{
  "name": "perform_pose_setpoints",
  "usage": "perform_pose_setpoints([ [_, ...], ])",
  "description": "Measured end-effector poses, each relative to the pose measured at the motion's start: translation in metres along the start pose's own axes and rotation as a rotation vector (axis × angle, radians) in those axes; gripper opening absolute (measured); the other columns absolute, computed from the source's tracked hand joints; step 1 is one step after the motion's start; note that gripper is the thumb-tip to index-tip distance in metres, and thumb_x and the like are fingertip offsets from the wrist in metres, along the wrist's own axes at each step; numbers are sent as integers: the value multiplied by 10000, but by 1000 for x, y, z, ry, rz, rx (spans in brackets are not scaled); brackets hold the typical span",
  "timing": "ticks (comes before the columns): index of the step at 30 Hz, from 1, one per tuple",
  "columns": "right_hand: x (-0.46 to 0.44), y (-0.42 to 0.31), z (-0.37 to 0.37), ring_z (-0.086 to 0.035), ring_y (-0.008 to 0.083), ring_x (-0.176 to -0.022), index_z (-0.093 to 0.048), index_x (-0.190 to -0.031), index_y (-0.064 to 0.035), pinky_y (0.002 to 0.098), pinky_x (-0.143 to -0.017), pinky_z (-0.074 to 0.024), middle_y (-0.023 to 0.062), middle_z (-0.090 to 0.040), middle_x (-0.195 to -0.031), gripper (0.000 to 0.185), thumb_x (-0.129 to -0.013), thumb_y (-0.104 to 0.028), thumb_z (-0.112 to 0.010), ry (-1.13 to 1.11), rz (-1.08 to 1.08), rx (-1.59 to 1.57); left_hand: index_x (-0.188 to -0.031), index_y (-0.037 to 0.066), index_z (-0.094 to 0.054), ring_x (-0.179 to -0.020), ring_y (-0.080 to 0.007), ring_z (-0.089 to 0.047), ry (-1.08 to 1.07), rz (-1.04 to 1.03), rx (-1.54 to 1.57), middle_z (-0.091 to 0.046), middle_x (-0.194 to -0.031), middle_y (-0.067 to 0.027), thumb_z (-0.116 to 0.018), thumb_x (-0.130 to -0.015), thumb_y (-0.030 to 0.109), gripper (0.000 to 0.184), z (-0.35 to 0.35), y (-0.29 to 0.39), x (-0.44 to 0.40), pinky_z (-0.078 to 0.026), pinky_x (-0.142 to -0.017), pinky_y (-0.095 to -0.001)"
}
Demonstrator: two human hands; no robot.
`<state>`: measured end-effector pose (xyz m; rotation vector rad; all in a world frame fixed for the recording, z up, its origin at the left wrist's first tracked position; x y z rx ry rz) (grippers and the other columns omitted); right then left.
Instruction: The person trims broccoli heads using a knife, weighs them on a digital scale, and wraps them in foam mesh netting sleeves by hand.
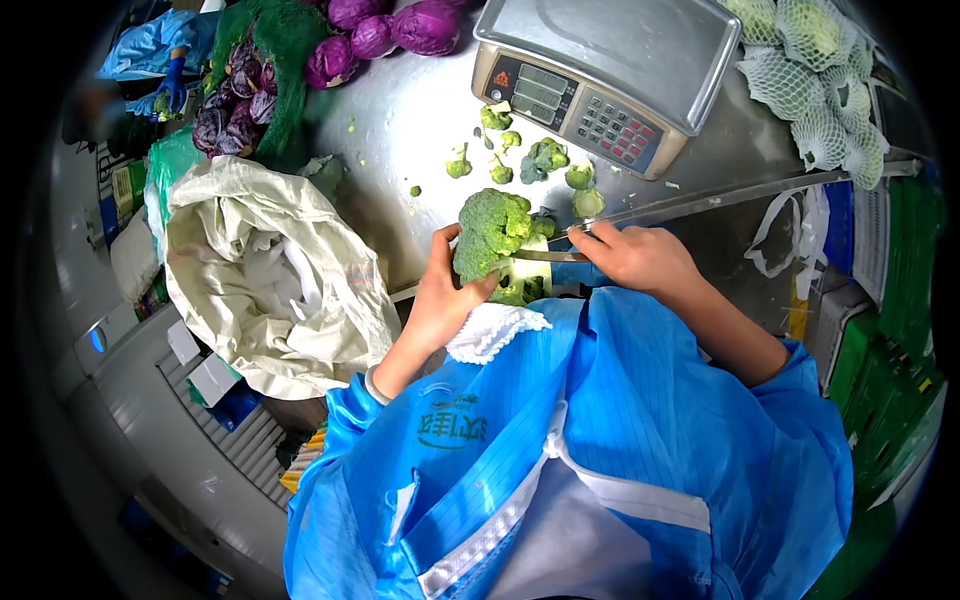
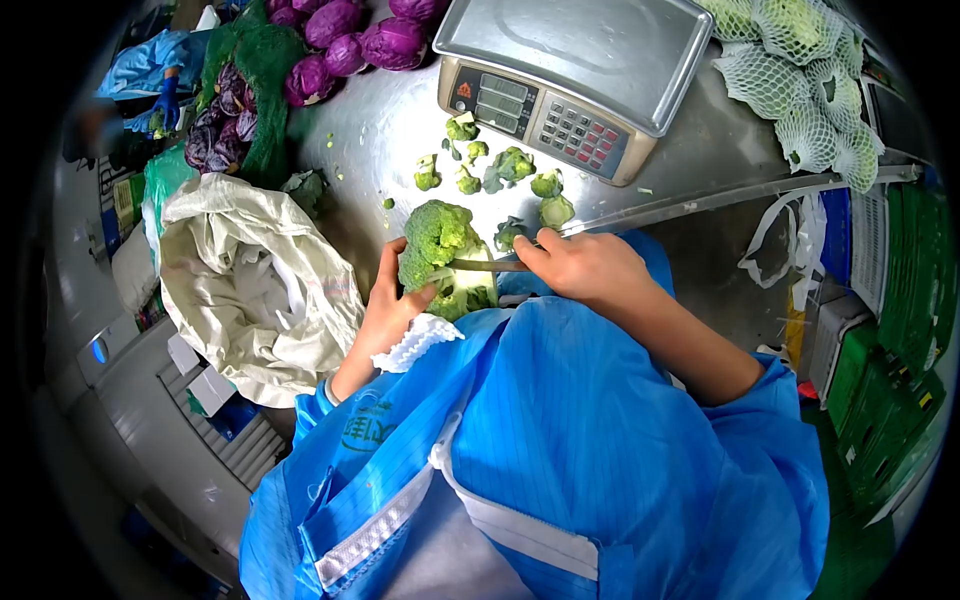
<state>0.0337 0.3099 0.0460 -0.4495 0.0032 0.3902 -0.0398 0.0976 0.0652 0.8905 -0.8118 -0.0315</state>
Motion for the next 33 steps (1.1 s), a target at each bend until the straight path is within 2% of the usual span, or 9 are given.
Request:
perform_pose_setpoints([
  [5, 14, 10, -23, -665, 224, -655, -587, -1103, -109, 353, -527, -530, 84, -603, -871, 282, -825, -138, -546, -222, -216, 68, -1324, 37, -326, -950, -241, -601, 43, 43, -55, -606, -1064, -199, -679, -764, 194, 681, -3, -19, -3, -467, -861, -334],
  [8, 74, 89, -78, -670, 274, -674, -566, -1068, -94, 411, -583, -545, 115, -607, -838, 242, -833, -132, -527, -508, -483, 154, -1323, 38, -329, -1005, -296, -621, 190, 43, -160, -604, -1128, -233, -689, -749, 200, 697, 16, -32, -3, -475, -876, -362],
  [11, 34, 49, -37, -668, 314, -699, -554, -922, -69, 430, -592, -536, 132, -624, -811, 103, -838, -112, -511, -263, -334, -85, -1332, 33, -324, -1062, -357, -613, 245, -14, -262, -590, -1170, -261, -715, -717, 200, 748, 30, -37, -5, -479, -901, -382],
  [16, -17, 60, -92, -653, 276, -713, -574, -955, -74, 387, -573, -520, 116, -611, -826, 147, -821, -115, -530, -184, -247, -20, -1344, 42, -313, -1013, -350, -627, 489, -340, -261, -599, -1132, -258, -744, -676, 213, 813, 59, 9, -56, -493, -878, -391],
  [19, -34, 62, -125, -624, 254, -835, -615, -1033, -51, 363, -647, -512, 83, -612, -843, 256, -800, -142, -557, -46, -75, 123, -1335, 64, -361, -972, -413, -637, 472, -453, -456, -610, -1104, -269, -781, -636, 335, 860, 46, 86, -96, -514, -835, -439],
  [21, -35, 76, -164, -614, 262, -885, -620, -1063, -75, 384, -674, -512, 79, -620, -878, 273, -808, -138, -548, 164, -160, -239, -1338, 63, -392, -1034, -393, -623, 358, -572, -493, -613, -1117, -264, -789, -628, 374, 871, 22, 139, -128, -497, -871, -425],
  [24, -38, 53, -124, -581, 237, -946, -616, -1126, -108, 371, -773, -477, 62, -600, -994, 335, -797, -148, -565, -33, 55, 58, -1320, 57, -434, -993, -383, -636, 314, -707, -614, -611, -1101, -257, -781, -624, 448, 871, -23, 181, -186, -518, -835, -412],
  [29, -21, 66, -88, -570, 221, -930, -617, -1057, -107, 349, -781, -471, 52, -592, -951, 275, -790, -138, -560, -6, -55, -51, -1323, 71, -447, -868, -374, -661, 236, -642, -906, -598, -1040, -213, -751, -609, 637, 961, -79, 199, -242, -550, -721, -423],
  [33, 0, 89, -47, -575, 281, -1016, -597, -1126, -44, 376, -834, -487, 91, -610, -1048, 344, -831, -215, -637, 3, -290, -419, -1312, 76, -481, -873, -355, -660, 431, -740, -704, -521, -1161, -195, -724, -654, 666, 917, -47, 211, -216, -548, -733, -409],
])
Point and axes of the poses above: each hand's wrist, its own x-axis away from the middle knuckle, its own z-axis out of the back of the hand, y = z × x, the point moved 6 cm from there along -x, towards the middle knuckle
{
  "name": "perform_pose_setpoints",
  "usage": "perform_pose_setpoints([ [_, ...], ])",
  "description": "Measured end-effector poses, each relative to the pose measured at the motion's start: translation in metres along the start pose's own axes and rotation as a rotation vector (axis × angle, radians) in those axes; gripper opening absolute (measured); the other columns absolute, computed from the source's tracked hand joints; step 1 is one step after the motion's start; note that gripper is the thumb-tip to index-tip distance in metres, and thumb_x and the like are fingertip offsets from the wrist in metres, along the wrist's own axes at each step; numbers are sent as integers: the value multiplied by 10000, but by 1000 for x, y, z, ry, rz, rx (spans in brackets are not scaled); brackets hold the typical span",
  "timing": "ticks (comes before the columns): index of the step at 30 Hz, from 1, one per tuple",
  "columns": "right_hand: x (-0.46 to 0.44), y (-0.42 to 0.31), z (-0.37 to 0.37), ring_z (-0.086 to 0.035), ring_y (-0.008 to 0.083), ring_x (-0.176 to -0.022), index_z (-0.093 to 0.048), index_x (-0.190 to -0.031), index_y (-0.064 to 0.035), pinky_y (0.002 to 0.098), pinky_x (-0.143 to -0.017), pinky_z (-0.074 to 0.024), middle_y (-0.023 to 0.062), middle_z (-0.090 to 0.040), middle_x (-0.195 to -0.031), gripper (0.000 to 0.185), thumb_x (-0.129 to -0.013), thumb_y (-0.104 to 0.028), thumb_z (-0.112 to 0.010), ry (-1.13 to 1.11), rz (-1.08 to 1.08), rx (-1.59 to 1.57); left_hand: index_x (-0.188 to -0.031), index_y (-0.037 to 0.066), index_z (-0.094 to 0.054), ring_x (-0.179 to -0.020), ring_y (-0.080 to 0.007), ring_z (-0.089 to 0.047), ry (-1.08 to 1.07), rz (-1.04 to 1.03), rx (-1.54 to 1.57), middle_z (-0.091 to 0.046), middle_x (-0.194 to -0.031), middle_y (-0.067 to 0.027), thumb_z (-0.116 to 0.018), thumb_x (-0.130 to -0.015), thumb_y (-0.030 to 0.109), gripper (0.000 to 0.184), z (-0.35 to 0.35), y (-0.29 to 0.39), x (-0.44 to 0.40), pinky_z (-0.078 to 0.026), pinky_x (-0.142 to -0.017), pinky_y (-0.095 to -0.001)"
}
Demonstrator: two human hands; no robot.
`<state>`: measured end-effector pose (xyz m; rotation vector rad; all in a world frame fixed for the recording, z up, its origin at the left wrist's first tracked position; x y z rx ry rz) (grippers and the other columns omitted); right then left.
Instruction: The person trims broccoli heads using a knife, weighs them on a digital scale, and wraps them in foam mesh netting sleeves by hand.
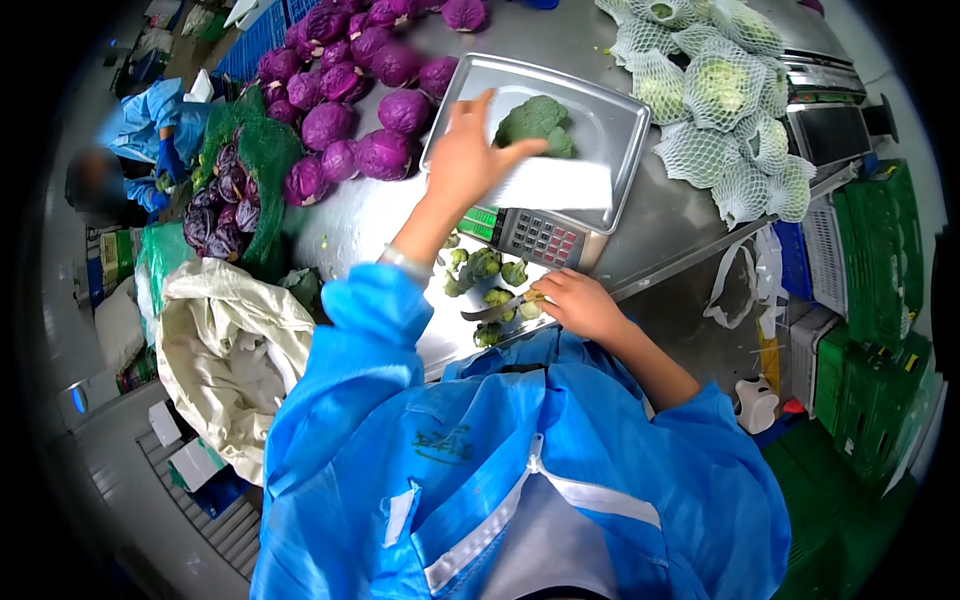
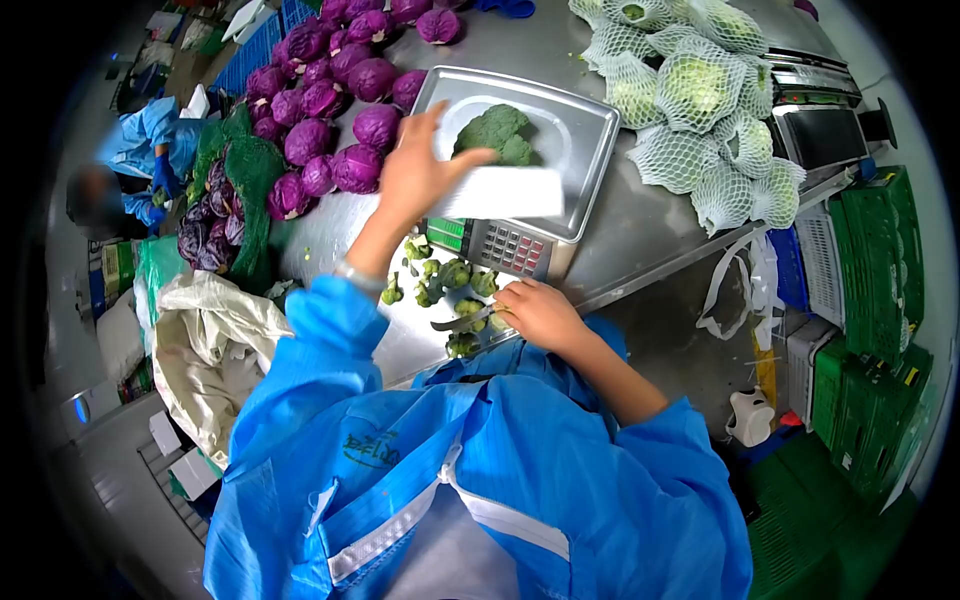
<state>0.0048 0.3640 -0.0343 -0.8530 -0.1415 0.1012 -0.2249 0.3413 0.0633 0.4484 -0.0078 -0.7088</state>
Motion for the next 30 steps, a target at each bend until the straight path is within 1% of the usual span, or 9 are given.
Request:
perform_pose_setpoints([
  [5, -10, -55, 66, -596, 316, -1056, -565, -1215, -36, 365, -886, -478, 160, -600, -1153, 513, -825, -331, -721, 413, -99, -579, -938, 8, -603, -640, -67, -437, 339, 184, 625, -569, -818, -35, -611, -918, 133, 127, 58, -27, 82, -362, -555, -220],
  [8, -33, -84, 75, -617, 353, -980, -593, -1151, -25, 387, -831, -482, 181, -628, -1060, 406, -853, -283, -688, 472, -80, -610, -1074, -6, -575, -883, -125, -528, 73, 271, 686, -606, -1051, -103, -570, -936, 157, 213, 43, -31, 143, -422, -768, -244],
  [10, -52, -93, 78, -624, 389, -775, -613, -1013, -8, 437, -694, -484, 207, -637, -833, 275, -873, -244, -601, 470, -11, -571, -1203, 16, -523, -997, -152, -508, 303, 284, 800, -554, -1123, -96, -623, -910, 210, 364, 65, -16, 149, -409, -843, -273],
  [13, -74, -121, 73, -613, 410, -701, -593, -853, -3, 482, -646, -475, 226, -624, -757, 263, -808, -262, -576, 73, 53, -382, -1378, 35, -389, -1226, -225, -432, 208, -83, 1036, -459, -1312, -126, -772, -785, 197, 724, 115, -16, 158, -382, -987, -358],
  [17, -97, -149, 36, -615, 236, -618, -647, -961, -6, 377, -593, -477, 106, -635, -730, 305, -909, -300, -583, -23, 256, -744, -1061, 25, -573, -920, -186, -587, 400, 300, 1101, -590, -1058, -95, -726, -746, -53, 359, 131, -68, 179, -497, -829, -299],
  [19, -102, -151, 36, -557, 69, -635, -653, -1048, -27, 254, -587, -458, 15, -614, -743, 292, -956, -294, -582, -116, 183, -1251, -1098, 45, -578, -737, -121, -605, 517, 493, 1328, -614, -904, -57, -617, -923, 137, 201, 139, -88, 180, -519, -640, -249],
  [22, -112, -150, 33, -562, 85, -772, -498, -1282, -27, 239, -720, -482, 46, -564, -1099, 424, -885, -57, -645, 161, 158, -1415, -1326, 61, -518, -541, -78, -516, 291, 500, 1320, -596, -804, -23, -501, -1000, 266, 385, 121, -85, 185, -431, -482, -217],
  [27, -108, -138, 12, -570, 93, -806, -517, -1238, -35, 237, -718, -472, 23, -575, -1010, 481, -809, -61, -733, 220, 50, -1381, -1096, 5, -697, -907, -156, -556, 508, 1, 478, -557, -1062, -97, -676, -792, -6, 305, 105, -50, 187, -460, -727, -251],
  [30, -92, -106, -2, -558, 97, -752, -613, -953, -26, 237, -626, -448, -7, -592, -863, 285, -803, -209, -772, 127, -131, -1159, -1001, -4, -715, -728, -87, -532, 397, 446, 726, -616, -857, -47, -624, -911, 94, 162, 97, -68, 175, -400, -638, -203],
])
Point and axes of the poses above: each hand's wrist, its own x-axis away from the middle knuckle, its own z-axis out of the back of the hand, y = z × x, the point moved 6 cm from there along -x, towards the middle knuckle
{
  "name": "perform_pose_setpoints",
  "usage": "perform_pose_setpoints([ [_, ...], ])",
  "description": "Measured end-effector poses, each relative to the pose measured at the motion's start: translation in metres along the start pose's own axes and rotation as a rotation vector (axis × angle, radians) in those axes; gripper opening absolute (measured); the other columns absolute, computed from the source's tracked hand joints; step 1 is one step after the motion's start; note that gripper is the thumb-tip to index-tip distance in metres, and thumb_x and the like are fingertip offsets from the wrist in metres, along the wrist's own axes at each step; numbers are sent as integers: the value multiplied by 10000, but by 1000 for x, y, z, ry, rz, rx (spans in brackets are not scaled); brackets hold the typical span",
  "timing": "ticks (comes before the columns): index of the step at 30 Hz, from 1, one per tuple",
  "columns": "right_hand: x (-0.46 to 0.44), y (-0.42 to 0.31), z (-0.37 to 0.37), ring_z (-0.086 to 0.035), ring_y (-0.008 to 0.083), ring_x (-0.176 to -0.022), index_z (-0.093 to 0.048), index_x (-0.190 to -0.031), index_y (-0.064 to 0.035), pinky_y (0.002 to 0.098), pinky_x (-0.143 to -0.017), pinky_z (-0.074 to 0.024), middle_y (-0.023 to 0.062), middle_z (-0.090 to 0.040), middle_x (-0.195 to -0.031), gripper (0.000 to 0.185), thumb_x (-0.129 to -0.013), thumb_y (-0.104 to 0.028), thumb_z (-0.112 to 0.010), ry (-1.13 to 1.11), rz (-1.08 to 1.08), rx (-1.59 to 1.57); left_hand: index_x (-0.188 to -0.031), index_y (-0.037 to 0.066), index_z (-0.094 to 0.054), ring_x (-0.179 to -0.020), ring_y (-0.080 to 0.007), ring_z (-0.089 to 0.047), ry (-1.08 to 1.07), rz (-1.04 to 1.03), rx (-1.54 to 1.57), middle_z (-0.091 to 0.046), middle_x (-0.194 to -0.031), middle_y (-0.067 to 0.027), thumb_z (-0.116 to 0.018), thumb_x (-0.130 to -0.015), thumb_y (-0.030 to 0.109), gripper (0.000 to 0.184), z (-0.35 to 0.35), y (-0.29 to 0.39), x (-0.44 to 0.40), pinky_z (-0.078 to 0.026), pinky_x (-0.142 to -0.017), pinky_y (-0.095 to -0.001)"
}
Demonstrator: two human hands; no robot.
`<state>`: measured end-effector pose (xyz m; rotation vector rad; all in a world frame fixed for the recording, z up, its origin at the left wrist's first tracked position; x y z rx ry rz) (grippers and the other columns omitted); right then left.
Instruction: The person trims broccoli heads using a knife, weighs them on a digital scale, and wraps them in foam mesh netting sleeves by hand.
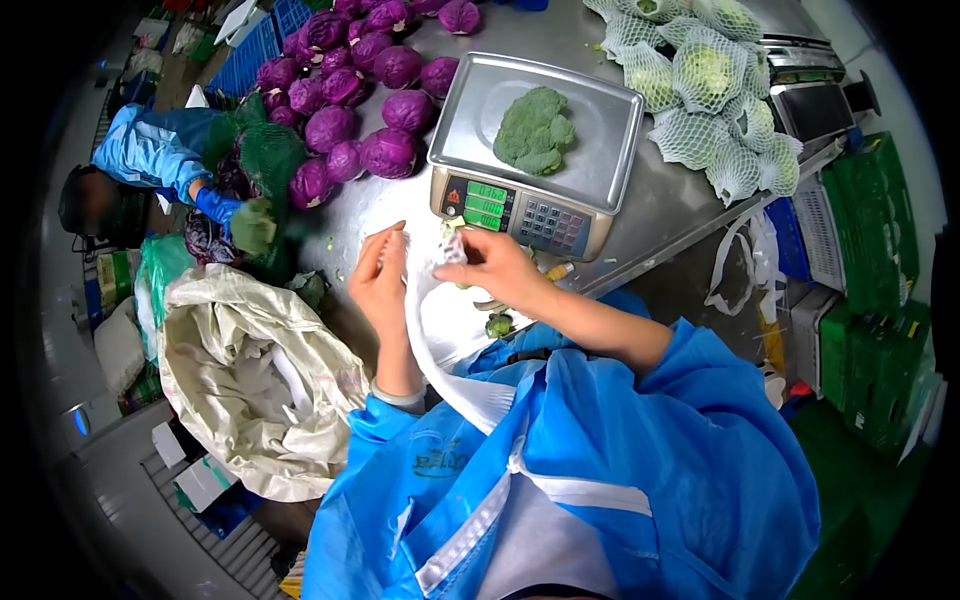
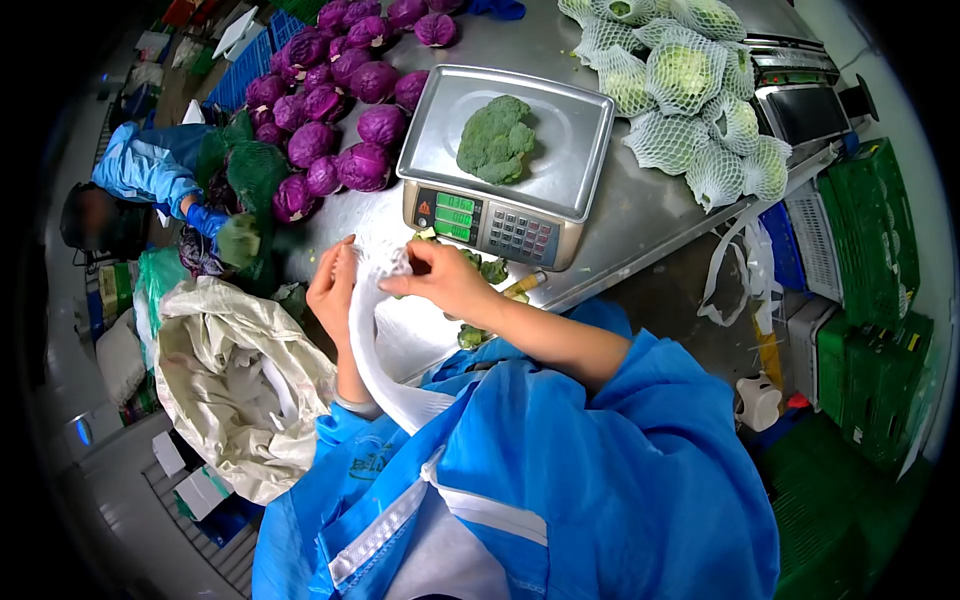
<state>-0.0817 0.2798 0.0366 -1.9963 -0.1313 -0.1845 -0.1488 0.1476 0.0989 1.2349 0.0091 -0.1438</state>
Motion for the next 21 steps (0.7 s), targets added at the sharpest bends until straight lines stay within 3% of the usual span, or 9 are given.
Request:
perform_pose_setpoints([
  [3, 21, -24, 27, -585, 159, -872, -617, -847, -2, 293, -792, -456, 64, -626, -908, 203, -850, -194, -683, -13, 441, 358, -1186, 29, -596, -780, -107, -609, -391, 351, 912, -665, -945, -76, -532, -982, 199, 273, -25, -45, -9, -471, -669, -213],
  [5, 32, -19, 53, -598, 207, -958, -608, -905, -12, 342, -892, -457, 107, -640, -939, 145, -880, -148, -565, -31, 14, -384, -1257, 36, -511, -863, -167, -650, -513, 865, 1009, -670, -1014, -96, -485, -998, 263, 345, -65, -8, 23, -520, -744, -245],
  [6, 34, -17, 69, -610, 217, -956, -597, -954, -18, 364, -904, -467, 108, -648, -961, 156, -883, -139, -528, 52, -45, -679, -1254, 21, -518, -920, -197, -649, -643, 634, 598, -665, -1051, -89, -519, -981, 280, 376, -72, -7, 39, -522, -807, -270],
  [7, 35, -15, 85, -621, 228, -954, -586, -1003, -24, 385, -916, -476, 108, -656, -982, 183, -887, -131, -492, 135, -103, -972, -1222, 7, -552, -944, -156, -633, -675, 1056, 835, -663, -1057, -71, -591, -947, 228, 355, -91, -50, 51, -508, -838, -276],
  [9, 38, -8, 116, -643, 212, -947, -567, -1117, -34, 376, -921, -500, 98, -666, -1049, 246, -919, -165, -505, 82, -76, -938, -1182, -2, -584, -984, -145, -620, -1124, 821, 513, -657, -1085, -73, -610, -930, 177, 310, -109, -51, 69, -502, -865, -299],
  [15, 46, 22, 145, -589, 95, -908, -563, -1130, -39, 258, -780, -496, 51, -634, -1060, 296, -883, -160, -671, 18, -246, -190, -1172, 9, -580, -1004, -213, -631, -770, 627, 1209, -653, -1071, -107, -582, -931, 136, 273, -136, -9, -25, -513, -880, -353],
  [17, 28, -18, 178, -586, 88, -770, -556, -1015, -40, 242, -702, -489, 28, -638, -876, 253, -824, -98, -710, 423, -42, 234, -1034, 17, -596, -809, -118, -613, -693, 474, 697, -633, -942, -48, -662, -794, -51, 258, -150, -31, -40, -495, -705, -235],
  [20, -12, -41, 232, -593, 125, -737, -548, -1037, -21, 265, -647, -469, 60, -637, -870, 172, -910, -136, -555, 682, 83, 452, -1011, 50, -582, -689, -121, -518, -199, -65, -155, -591, -862, -44, -714, -714, -20, 332, -152, -53, -75, -430, -641, -249],
  [21, -29, -50, 234, -608, 205, -741, -554, -1027, -8, 321, -652, -475, 110, -642, -853, 203, -918, -179, -547, 703, 184, 521, -1085, 61, -595, -704, -142, -527, -141, -12, -188, -580, -858, -49, -714, -767, 117, 344, -154, -51, -81, -440, -654, -270],
])
Point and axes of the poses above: each hand's wrist, its own x-axis away from the middle knuckle, its own z-axis out of the back of the hand, y = z × x, the point moved 6 cm from there along -x, towards the middle knuckle
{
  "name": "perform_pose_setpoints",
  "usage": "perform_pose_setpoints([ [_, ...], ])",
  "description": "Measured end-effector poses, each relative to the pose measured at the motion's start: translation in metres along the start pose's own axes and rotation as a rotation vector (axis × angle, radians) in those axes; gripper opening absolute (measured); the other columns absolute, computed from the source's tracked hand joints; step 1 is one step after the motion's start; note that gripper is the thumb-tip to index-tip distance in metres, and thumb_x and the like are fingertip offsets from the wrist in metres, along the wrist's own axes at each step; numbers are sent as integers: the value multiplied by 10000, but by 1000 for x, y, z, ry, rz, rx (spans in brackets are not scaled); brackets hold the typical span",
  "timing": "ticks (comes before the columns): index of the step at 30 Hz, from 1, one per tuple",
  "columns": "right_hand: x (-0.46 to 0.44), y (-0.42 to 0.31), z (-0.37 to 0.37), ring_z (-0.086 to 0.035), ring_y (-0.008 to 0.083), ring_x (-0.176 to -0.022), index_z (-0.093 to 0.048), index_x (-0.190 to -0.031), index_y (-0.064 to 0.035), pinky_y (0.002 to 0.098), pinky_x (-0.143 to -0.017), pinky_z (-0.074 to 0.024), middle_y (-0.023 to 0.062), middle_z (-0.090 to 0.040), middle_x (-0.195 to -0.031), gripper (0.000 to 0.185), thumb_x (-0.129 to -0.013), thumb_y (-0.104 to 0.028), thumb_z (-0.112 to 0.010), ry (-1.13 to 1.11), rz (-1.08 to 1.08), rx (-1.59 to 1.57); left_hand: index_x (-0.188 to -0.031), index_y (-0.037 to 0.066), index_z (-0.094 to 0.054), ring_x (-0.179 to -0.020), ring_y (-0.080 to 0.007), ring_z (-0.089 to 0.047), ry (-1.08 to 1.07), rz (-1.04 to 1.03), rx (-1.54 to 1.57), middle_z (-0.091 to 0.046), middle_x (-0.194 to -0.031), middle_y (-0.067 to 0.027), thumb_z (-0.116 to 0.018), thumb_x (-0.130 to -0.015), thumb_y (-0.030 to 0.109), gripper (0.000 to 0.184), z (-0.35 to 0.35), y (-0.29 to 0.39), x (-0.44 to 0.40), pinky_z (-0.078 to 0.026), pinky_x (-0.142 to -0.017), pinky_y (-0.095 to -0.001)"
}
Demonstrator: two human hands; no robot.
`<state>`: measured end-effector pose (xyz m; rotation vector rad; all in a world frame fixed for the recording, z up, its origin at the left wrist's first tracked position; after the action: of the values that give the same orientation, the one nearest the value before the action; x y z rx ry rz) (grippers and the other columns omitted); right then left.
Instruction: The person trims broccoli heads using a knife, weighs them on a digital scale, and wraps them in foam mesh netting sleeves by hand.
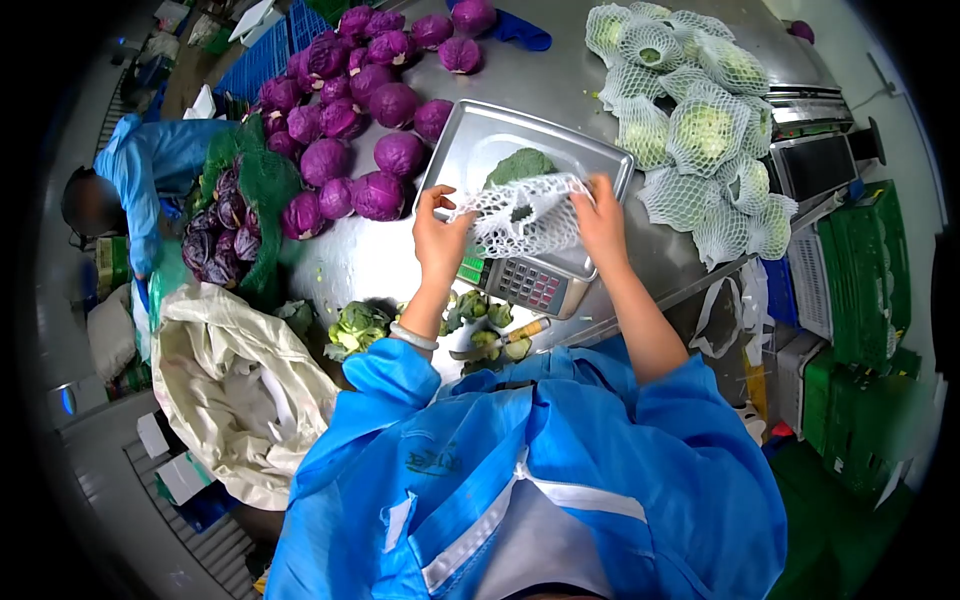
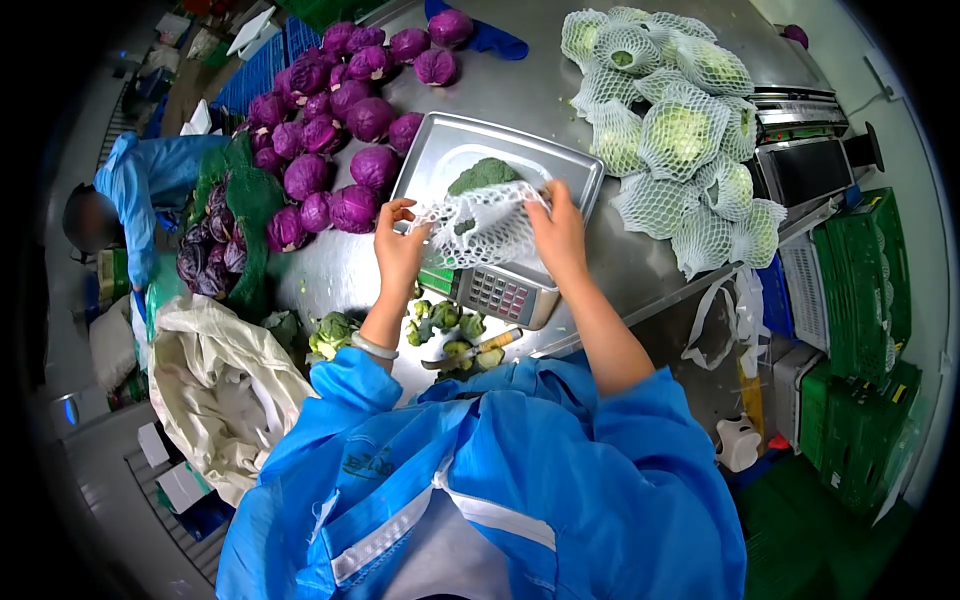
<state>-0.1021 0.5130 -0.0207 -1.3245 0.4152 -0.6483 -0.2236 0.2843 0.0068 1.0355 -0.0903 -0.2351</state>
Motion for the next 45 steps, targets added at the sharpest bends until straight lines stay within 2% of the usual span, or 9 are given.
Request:
perform_pose_setpoints([
  [4, -51, 41, -35, -610, 439, -806, -615, -947, 21, 493, -690, -473, 263, -639, -875, 346, -961, -288, -460, -18, 184, 311, -1189, 79, -620, -654, -135, -545, -261, 665, 322, -604, -874, -46, -469, -921, 388, 436, -42, -39, -3, -428, -563, -278],
  [10, 35, -79, -43, -642, 305, -591, -675, -866, 14, 421, -572, -521, 199, -652, -695, 332, -885, -308, -599, -161, 338, 247, -1311, 16, -472, -1109, -258, -560, -267, 594, 702, -565, -1238, -127, -353, -999, 410, 516, -21, -33, 6, -470, -980, -406],
  [14, 91, -146, -38, -643, 369, -701, -661, -881, 22, 420, -639, -515, 191, -669, -839, 243, -834, -216, -644, -364, 514, 368, -1284, -3, -497, -1111, -261, -549, -649, 422, 1233, -578, -1210, -158, -324, -1019, 389, 503, -1, 37, 41, -477, -969, -382],
  [17, 95, -151, -31, -647, 296, -649, -660, -845, 21, 372, -595, -506, 149, -672, -768, 268, -880, -239, -607, -476, 420, 232, -1304, 13, -498, -1086, -315, -595, -323, 742, 1385, -599, -1215, -175, -365, -971, 527, 626, 8, -82, 64, -486, -967, -427],
  [22, 99, -102, -24, -590, 97, -589, -658, -832, -8, 233, -546, -466, 21, -641, -725, 222, -901, -215, -616, -195, -660, -1031, -1224, -23, -555, -1043, -302, -621, -368, 789, 1420, -625, -1183, -174, -373, -948, 352, 500, 18, -27, 75, -501, -924, -411],
  [28, 129, -38, -22, -554, 201, -1138, -335, -1413, -43, 323, -982, -430, 152, -559, -1244, 676, -906, -366, -645, -430, -427, -604, -976, -45, -653, -846, -276, -667, -435, 474, 1292, -690, -954, -179, -378, -858, 315, 468, 40, 32, 65, -530, -816, -392],
  [36, 120, 31, 54, -419, 257, -1317, -436, -1408, -80, 387, -1084, -340, 149, -463, -1412, 614, -886, -395, -511, -295, -704, -1969, -850, 97, -614, -776, -153, -555, -436, 600, 1208, -624, -885, -31, -584, -924, 320, 238, -34, 34, 43, -433, -801, -316],
  [41, 7, 9, 272, -475, 297, -1263, -357, -1431, -60, 414, -1063, -393, 127, -444, -1425, 546, -1006, -403, -370, 226, 205, -928, -918, 79, -574, -750, -130, -510, -278, 516, 878, -586, -857, -32, -590, -934, 218, 140, 3, 10, 21, -434, -762, -297],
  [45, -76, 76, 414, -571, 207, -1120, -536, -1279, -101, 382, -942, -466, 63, -591, -1235, 474, -923, -412, -579, 545, -89, -479, -960, 43, -585, -710, -121, -502, -102, 576, 825, -599, -900, -54, -559, -930, 176, 139, 59, -30, 22, -439, -729, -303],
])
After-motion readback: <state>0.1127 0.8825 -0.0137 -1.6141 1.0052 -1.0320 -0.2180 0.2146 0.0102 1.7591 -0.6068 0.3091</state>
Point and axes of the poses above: each hand's wrist, its own x-axis away from the middle knuckle, its own z-axis out of the back of the hand, y = z × x, the point moved 6 cm from there along -x, towards the middle knuckle
